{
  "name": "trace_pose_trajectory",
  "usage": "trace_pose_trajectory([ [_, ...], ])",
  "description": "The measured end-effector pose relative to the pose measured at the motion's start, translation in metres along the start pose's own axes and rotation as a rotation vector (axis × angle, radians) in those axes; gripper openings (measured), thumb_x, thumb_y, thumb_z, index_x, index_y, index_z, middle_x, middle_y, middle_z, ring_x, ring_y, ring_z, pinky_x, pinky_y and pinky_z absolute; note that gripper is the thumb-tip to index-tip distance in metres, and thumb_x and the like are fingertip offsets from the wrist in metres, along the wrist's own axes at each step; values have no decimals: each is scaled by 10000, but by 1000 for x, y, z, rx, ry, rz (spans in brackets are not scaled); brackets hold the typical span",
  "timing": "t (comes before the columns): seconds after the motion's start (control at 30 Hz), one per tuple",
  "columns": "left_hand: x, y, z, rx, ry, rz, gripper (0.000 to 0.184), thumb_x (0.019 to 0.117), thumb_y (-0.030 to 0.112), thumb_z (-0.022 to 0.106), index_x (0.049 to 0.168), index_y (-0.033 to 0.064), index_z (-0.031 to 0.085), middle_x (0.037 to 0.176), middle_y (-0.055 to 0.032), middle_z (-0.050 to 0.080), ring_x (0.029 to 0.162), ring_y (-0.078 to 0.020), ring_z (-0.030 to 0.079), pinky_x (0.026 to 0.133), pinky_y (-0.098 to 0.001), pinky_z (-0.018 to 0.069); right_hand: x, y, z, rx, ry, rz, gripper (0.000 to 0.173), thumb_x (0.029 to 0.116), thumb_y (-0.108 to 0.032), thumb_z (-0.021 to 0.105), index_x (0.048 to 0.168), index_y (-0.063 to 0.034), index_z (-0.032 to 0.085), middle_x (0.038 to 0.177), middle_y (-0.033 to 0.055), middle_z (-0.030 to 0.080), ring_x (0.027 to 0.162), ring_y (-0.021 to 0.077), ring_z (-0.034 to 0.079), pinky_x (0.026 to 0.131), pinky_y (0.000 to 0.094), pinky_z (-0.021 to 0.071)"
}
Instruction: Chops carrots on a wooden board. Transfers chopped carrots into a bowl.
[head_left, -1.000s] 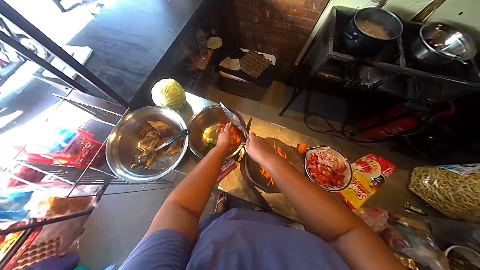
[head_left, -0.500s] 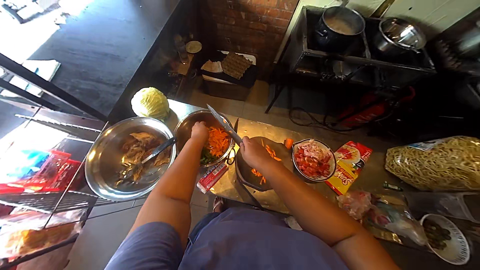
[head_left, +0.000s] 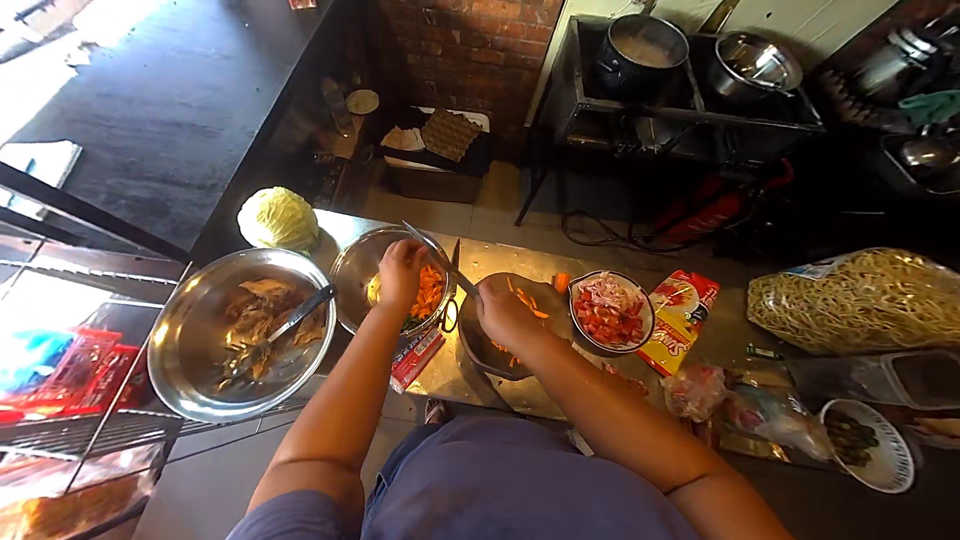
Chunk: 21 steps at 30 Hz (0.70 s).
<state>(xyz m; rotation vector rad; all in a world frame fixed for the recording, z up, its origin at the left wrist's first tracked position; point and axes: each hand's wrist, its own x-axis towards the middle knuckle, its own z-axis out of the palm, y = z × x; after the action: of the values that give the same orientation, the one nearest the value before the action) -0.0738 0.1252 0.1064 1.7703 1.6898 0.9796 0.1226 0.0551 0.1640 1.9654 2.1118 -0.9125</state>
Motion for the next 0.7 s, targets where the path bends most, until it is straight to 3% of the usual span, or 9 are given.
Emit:
trace_pose_trajectory([
  [0.1, -21, 12, 10, -172, 70, 72, 263, 1008, 170, 681, 1185, -23, 657, 1177, -194, 661, 1049, -244, 693, 928, -394, 588, -1, -8, 3, -3, -33, -13, 354, 1136, -258, 330, 1322, -40, 538, 1209, 208, 675, 1173, 368, 668, 960, 550, 540],
  [0.3, -44, -4, 27, -158, 114, 203, 159, 975, 104, 712, 1097, 2, 714, 1144, -154, 690, 1033, -209, 709, 928, -374, 605, 0, -18, 3, 34, -67, -13, 349, 1138, -256, 327, 1315, -34, 529, 1177, 212, 681, 1149, 359, 681, 946, 535, 548],
  [0.4, -50, -8, 24, -45, 18, 196, 170, 995, 81, 675, 1139, -6, 701, 1109, -161, 712, 1002, -234, 727, 934, -408, 603, 2, -18, 4, 72, -50, -23, 349, 1139, -270, 339, 1299, -35, 540, 1134, 208, 692, 1108, 363, 694, 915, 542, 558],
  [0.47, -47, -6, 16, 141, -159, 26, 219, 1005, 77, 643, 1207, -4, 668, 1127, -175, 721, 1059, -315, 709, 977, -513, 555, 2, -12, 6, 90, -32, -27, 361, 1142, -292, 334, 1287, -41, 549, 1128, 201, 691, 1101, 358, 696, 910, 540, 563],
  [0.53, -42, -2, 12, 318, -299, -147, 364, 993, 91, 655, 1342, 32, 570, 1208, -203, 703, 1164, -418, 661, 1009, -624, 504, -5, 4, 8, 123, 5, -29, 375, 1143, -311, 328, 1283, -48, 554, 1134, 203, 687, 1102, 365, 691, 912, 555, 558],
  [0.57, -42, 3, 11, 360, -272, -167, 361, 981, 93, 671, 1324, 24, 582, 1225, -232, 680, 1200, -452, 626, 1033, -639, 479, -10, 16, 9, 143, 36, -27, 392, 1143, -321, 325, 1301, -51, 562, 1145, 205, 690, 1107, 370, 689, 922, 566, 554],
  [0.63, -43, 18, 11, 367, -150, -77, 269, 1002, 122, 657, 1237, -7, 642, 1242, -244, 660, 1252, -438, 591, 1089, -592, 454, -22, 50, 13, 154, 97, 25, 423, 1142, -340, 318, 1374, -70, 547, 1180, 209, 694, 1126, 381, 685, 948, 579, 542],
  [0.7, -46, 40, 20, 281, -144, 43, 246, 1041, 142, 583, 1202, -29, 653, 1243, -245, 653, 1236, -415, 601, 1083, -562, 464, -38, 93, 24, 130, 157, 120, 454, 1141, -347, 303, 1470, -96, 488, 1201, 208, 697, 1125, 388, 690, 953, 580, 542],
])
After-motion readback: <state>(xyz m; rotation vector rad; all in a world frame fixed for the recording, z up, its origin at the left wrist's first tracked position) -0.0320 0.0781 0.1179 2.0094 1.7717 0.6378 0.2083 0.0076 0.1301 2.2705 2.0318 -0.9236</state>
